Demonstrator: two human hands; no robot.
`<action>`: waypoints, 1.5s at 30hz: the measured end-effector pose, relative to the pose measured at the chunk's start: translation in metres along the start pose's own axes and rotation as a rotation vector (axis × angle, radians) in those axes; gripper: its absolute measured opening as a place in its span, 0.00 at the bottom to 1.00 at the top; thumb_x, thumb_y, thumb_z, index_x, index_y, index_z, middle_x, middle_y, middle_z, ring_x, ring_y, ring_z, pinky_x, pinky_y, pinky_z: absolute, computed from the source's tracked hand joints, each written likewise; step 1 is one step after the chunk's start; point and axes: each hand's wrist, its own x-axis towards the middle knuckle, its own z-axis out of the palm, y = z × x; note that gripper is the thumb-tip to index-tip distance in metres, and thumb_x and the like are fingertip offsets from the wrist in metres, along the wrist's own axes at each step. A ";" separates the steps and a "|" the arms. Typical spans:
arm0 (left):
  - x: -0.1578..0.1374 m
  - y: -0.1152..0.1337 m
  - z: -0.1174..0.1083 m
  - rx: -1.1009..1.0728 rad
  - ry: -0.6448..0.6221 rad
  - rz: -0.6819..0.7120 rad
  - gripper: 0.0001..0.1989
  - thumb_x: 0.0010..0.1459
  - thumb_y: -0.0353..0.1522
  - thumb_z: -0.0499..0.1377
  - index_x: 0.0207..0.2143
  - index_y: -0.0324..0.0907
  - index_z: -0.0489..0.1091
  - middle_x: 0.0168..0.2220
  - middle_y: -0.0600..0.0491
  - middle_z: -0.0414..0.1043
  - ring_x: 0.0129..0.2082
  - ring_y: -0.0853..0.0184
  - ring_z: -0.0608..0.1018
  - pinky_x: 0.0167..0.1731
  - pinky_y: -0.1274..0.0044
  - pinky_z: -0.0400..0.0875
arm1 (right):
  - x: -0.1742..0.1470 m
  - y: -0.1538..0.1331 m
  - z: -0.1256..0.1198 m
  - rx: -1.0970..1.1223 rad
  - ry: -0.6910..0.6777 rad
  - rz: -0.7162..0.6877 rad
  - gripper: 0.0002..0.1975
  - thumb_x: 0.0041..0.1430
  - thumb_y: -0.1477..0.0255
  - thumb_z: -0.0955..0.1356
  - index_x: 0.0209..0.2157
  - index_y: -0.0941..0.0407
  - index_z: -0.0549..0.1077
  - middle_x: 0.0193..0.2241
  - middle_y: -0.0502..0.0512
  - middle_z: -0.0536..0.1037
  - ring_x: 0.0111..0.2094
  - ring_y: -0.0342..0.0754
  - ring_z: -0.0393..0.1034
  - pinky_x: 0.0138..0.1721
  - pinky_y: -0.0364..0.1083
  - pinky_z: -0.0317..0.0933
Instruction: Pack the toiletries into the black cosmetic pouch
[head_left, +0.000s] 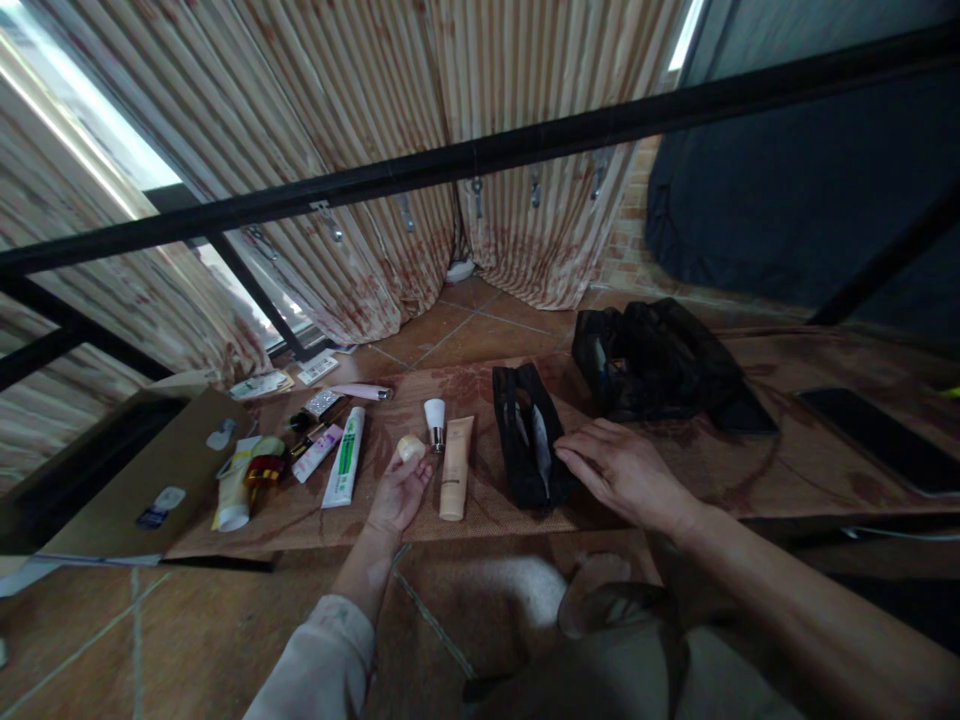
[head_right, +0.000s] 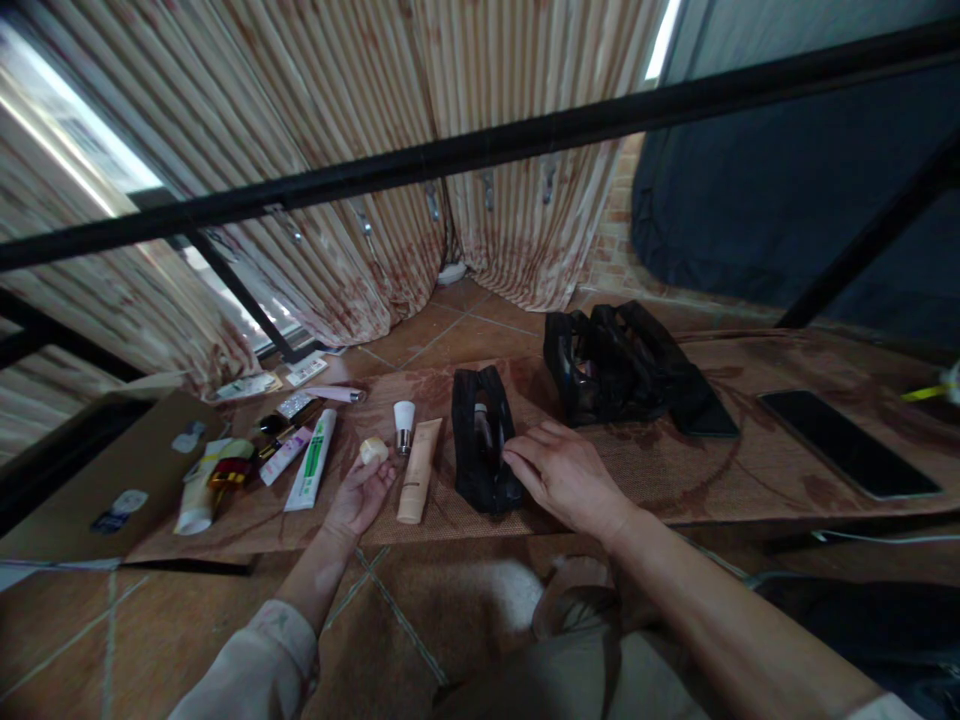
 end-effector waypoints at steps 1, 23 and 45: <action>0.000 -0.001 0.000 0.004 0.005 0.001 0.12 0.46 0.24 0.66 0.35 0.42 0.73 0.36 0.53 0.77 0.30 0.74 0.75 0.36 0.79 0.70 | 0.000 0.000 0.000 0.001 -0.002 0.001 0.14 0.67 0.68 0.60 0.37 0.55 0.76 0.33 0.56 0.79 0.36 0.49 0.70 0.41 0.49 0.63; -0.003 0.001 0.004 0.025 -0.022 0.014 0.20 0.42 0.22 0.67 0.40 0.43 0.74 0.34 0.55 0.77 0.32 0.73 0.76 0.35 0.79 0.68 | 0.000 0.000 0.000 0.014 -0.016 0.008 0.14 0.67 0.68 0.60 0.38 0.55 0.76 0.34 0.56 0.79 0.36 0.49 0.70 0.42 0.50 0.63; -0.002 0.001 0.005 0.010 0.011 0.001 0.12 0.44 0.25 0.68 0.34 0.39 0.73 0.34 0.52 0.77 0.29 0.74 0.75 0.34 0.79 0.70 | 0.000 -0.001 0.001 0.008 -0.019 0.018 0.14 0.68 0.67 0.60 0.37 0.56 0.76 0.33 0.56 0.79 0.36 0.49 0.70 0.42 0.50 0.62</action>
